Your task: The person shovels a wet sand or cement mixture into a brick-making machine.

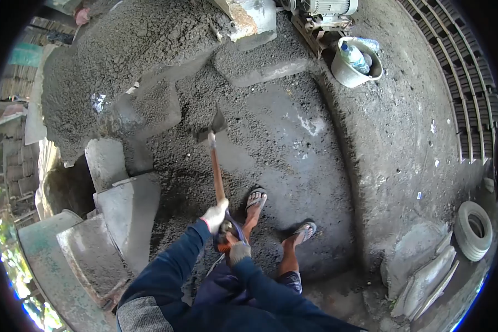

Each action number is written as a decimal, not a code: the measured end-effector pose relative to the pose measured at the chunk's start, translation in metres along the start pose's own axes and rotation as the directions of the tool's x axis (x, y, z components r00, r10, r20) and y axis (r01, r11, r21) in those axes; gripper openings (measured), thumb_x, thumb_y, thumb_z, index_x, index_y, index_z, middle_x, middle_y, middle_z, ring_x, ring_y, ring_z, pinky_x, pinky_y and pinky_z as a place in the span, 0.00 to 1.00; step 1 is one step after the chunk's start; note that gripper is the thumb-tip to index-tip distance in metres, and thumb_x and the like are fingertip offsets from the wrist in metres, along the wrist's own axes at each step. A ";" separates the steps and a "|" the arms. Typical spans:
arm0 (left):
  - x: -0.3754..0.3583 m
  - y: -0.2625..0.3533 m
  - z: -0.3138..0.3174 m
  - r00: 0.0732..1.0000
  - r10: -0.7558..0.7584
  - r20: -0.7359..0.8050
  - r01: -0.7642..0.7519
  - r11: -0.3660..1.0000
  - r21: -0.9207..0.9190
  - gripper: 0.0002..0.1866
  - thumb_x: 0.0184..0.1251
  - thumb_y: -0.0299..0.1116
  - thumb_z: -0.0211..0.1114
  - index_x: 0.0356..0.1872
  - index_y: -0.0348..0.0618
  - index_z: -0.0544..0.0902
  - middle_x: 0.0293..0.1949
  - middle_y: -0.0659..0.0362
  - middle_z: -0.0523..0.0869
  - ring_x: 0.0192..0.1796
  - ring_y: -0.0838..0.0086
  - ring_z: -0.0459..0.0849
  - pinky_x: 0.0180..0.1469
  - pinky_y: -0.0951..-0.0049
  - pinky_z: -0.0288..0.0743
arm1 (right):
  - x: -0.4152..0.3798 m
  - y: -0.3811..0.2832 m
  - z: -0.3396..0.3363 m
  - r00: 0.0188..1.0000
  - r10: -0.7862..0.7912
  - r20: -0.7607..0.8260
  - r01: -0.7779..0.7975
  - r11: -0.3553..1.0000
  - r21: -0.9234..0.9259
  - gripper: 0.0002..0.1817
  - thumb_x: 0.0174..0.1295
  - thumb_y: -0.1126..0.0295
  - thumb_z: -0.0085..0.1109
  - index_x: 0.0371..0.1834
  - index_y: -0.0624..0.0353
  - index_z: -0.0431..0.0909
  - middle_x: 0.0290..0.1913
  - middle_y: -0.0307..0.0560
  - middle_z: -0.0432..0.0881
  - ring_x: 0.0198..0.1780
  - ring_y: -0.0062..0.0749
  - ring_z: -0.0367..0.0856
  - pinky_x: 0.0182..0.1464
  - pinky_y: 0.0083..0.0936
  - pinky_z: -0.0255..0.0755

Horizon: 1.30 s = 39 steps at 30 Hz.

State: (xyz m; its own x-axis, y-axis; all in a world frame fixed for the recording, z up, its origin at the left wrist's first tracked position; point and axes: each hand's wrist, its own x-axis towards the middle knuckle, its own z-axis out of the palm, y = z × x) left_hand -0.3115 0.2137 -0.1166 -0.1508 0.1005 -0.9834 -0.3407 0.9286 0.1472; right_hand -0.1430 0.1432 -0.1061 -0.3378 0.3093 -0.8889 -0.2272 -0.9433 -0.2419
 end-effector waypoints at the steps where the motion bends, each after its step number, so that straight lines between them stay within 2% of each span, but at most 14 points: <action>1: 0.001 0.011 -0.013 0.999 -0.011 -0.036 0.010 0.999 -0.043 0.35 0.72 0.67 0.54 0.41 0.37 0.84 0.33 0.60 0.83 0.33 0.74 0.81 0.37 0.68 0.76 | 0.007 -0.007 0.022 0.998 0.057 -0.030 -0.056 0.998 0.029 0.16 0.68 0.67 0.66 0.57 0.59 0.80 0.45 0.41 0.86 0.43 0.30 0.83 0.47 0.30 0.77; 10: 0.021 0.078 -0.080 0.994 0.102 0.030 -0.096 0.984 -0.150 0.27 0.76 0.62 0.53 0.36 0.46 0.77 0.20 0.60 0.77 0.15 0.72 0.75 0.16 0.68 0.70 | 0.030 -0.050 0.133 0.992 -0.036 -0.124 0.024 0.996 -0.091 0.07 0.64 0.70 0.70 0.43 0.56 0.84 0.34 0.37 0.83 0.32 0.26 0.79 0.37 0.30 0.73; 14: 0.027 0.136 -0.084 0.998 0.005 -0.056 -0.009 0.997 -0.081 0.26 0.77 0.61 0.52 0.36 0.46 0.77 0.21 0.61 0.77 0.16 0.72 0.75 0.17 0.69 0.69 | 0.084 -0.054 0.163 0.996 0.017 -0.091 0.012 0.952 0.307 0.09 0.66 0.68 0.68 0.46 0.56 0.83 0.34 0.41 0.82 0.32 0.28 0.79 0.33 0.29 0.74; 18: 0.097 0.160 -0.115 0.994 0.107 0.029 -0.102 0.986 -0.134 0.25 0.76 0.59 0.55 0.39 0.44 0.81 0.27 0.55 0.82 0.25 0.68 0.81 0.28 0.62 0.76 | 0.112 -0.103 0.200 0.988 0.020 -0.152 0.020 0.966 0.257 0.06 0.65 0.70 0.68 0.43 0.55 0.83 0.31 0.35 0.81 0.29 0.25 0.79 0.28 0.28 0.73; 20: 0.143 0.177 -0.109 0.974 0.171 -0.146 -0.150 0.978 0.146 0.28 0.75 0.57 0.58 0.50 0.37 0.83 0.41 0.50 0.88 0.39 0.63 0.86 0.41 0.57 0.80 | 0.181 -0.093 0.188 0.936 -0.159 -0.313 0.161 0.987 -0.019 0.11 0.67 0.64 0.68 0.49 0.53 0.83 0.30 0.36 0.82 0.28 0.24 0.77 0.28 0.28 0.71; 22: 0.184 0.141 -0.076 0.772 0.608 -0.185 -0.395 0.687 0.610 0.34 0.73 0.57 0.59 0.60 0.31 0.79 0.53 0.43 0.86 0.53 0.54 0.86 0.52 0.53 0.78 | 0.247 -0.080 0.085 0.936 -0.129 -0.327 0.068 0.979 -0.193 0.12 0.67 0.62 0.67 0.47 0.55 0.84 0.30 0.39 0.83 0.29 0.29 0.79 0.31 0.31 0.74; 23: 0.179 0.117 -0.054 0.690 0.696 -0.199 -0.361 0.569 0.739 0.33 0.72 0.56 0.61 0.60 0.33 0.76 0.46 0.48 0.84 0.43 0.59 0.84 0.50 0.58 0.80 | 0.287 -0.074 0.016 0.956 -0.066 -0.285 -0.004 0.971 -0.238 0.12 0.66 0.61 0.67 0.46 0.56 0.84 0.31 0.40 0.84 0.29 0.31 0.80 0.32 0.32 0.75; 25: 0.132 0.105 -0.022 0.904 0.413 -0.115 -0.337 0.850 0.406 0.34 0.70 0.60 0.63 0.63 0.41 0.73 0.45 0.50 0.83 0.37 0.62 0.84 0.41 0.55 0.82 | 0.336 -0.081 -0.082 0.966 -0.050 -0.253 -0.031 0.951 -0.308 0.14 0.66 0.59 0.66 0.44 0.58 0.84 0.32 0.43 0.85 0.30 0.36 0.83 0.34 0.35 0.78; 26: 0.110 0.098 -0.006 0.966 0.251 -0.067 -0.227 0.942 0.247 0.35 0.69 0.62 0.63 0.64 0.45 0.72 0.44 0.51 0.82 0.34 0.63 0.84 0.37 0.53 0.83 | 0.293 -0.113 -0.070 0.970 -0.149 -0.193 0.164 0.984 0.064 0.15 0.65 0.59 0.67 0.44 0.60 0.84 0.31 0.43 0.85 0.30 0.38 0.83 0.36 0.37 0.78; 28: 0.113 0.072 0.000 0.994 0.112 -0.021 -0.107 0.982 0.156 0.36 0.68 0.65 0.62 0.66 0.49 0.72 0.46 0.49 0.83 0.35 0.63 0.86 0.39 0.53 0.84 | 0.241 -0.149 -0.084 0.965 -0.081 -0.251 -0.023 0.922 -0.387 0.16 0.66 0.59 0.66 0.48 0.60 0.83 0.33 0.42 0.84 0.33 0.36 0.83 0.39 0.36 0.78; 33: 0.143 0.043 0.033 0.993 0.083 0.083 -0.058 0.962 -0.266 0.38 0.68 0.68 0.59 0.60 0.40 0.75 0.46 0.46 0.86 0.40 0.56 0.88 0.46 0.49 0.85 | 0.142 -0.088 -0.133 0.828 -0.494 0.265 0.513 0.477 -0.714 0.19 0.71 0.56 0.58 0.54 0.59 0.80 0.49 0.48 0.86 0.49 0.42 0.85 0.49 0.35 0.78; 36: 0.166 0.039 0.078 0.981 0.084 0.174 0.042 0.787 -0.616 0.29 0.69 0.63 0.63 0.49 0.44 0.77 0.39 0.49 0.85 0.36 0.57 0.87 0.43 0.50 0.85 | 0.046 -0.065 -0.141 0.962 -0.272 0.028 0.274 0.954 -0.122 0.17 0.69 0.60 0.63 0.51 0.62 0.80 0.42 0.45 0.85 0.45 0.33 0.84 0.48 0.31 0.78; 38: 0.186 0.032 0.109 0.974 0.080 0.212 0.108 0.660 -0.744 0.22 0.70 0.56 0.65 0.43 0.47 0.77 0.34 0.52 0.84 0.32 0.59 0.85 0.39 0.52 0.83 | -0.017 -0.063 -0.158 0.896 -0.416 -0.153 0.279 0.797 -0.535 0.14 0.66 0.65 0.66 0.47 0.62 0.80 0.37 0.41 0.82 0.41 0.28 0.83 0.45 0.28 0.78; 39: 0.195 0.021 0.122 0.974 0.085 0.211 0.113 0.624 -0.773 0.18 0.71 0.52 0.65 0.41 0.48 0.76 0.32 0.53 0.83 0.29 0.60 0.83 0.37 0.54 0.83 | -0.046 -0.075 -0.158 0.909 -0.315 -0.275 0.249 0.936 -0.249 0.12 0.64 0.67 0.67 0.46 0.62 0.80 0.36 0.40 0.82 0.39 0.29 0.82 0.43 0.29 0.78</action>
State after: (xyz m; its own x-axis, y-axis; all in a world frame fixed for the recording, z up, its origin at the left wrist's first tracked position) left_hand -0.2347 0.2961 -0.3180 0.0204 0.2527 -0.9673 -0.9472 0.3145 0.0622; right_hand 0.0340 0.1811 -0.1086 0.0153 0.5451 -0.8383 -0.0696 -0.8357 -0.5447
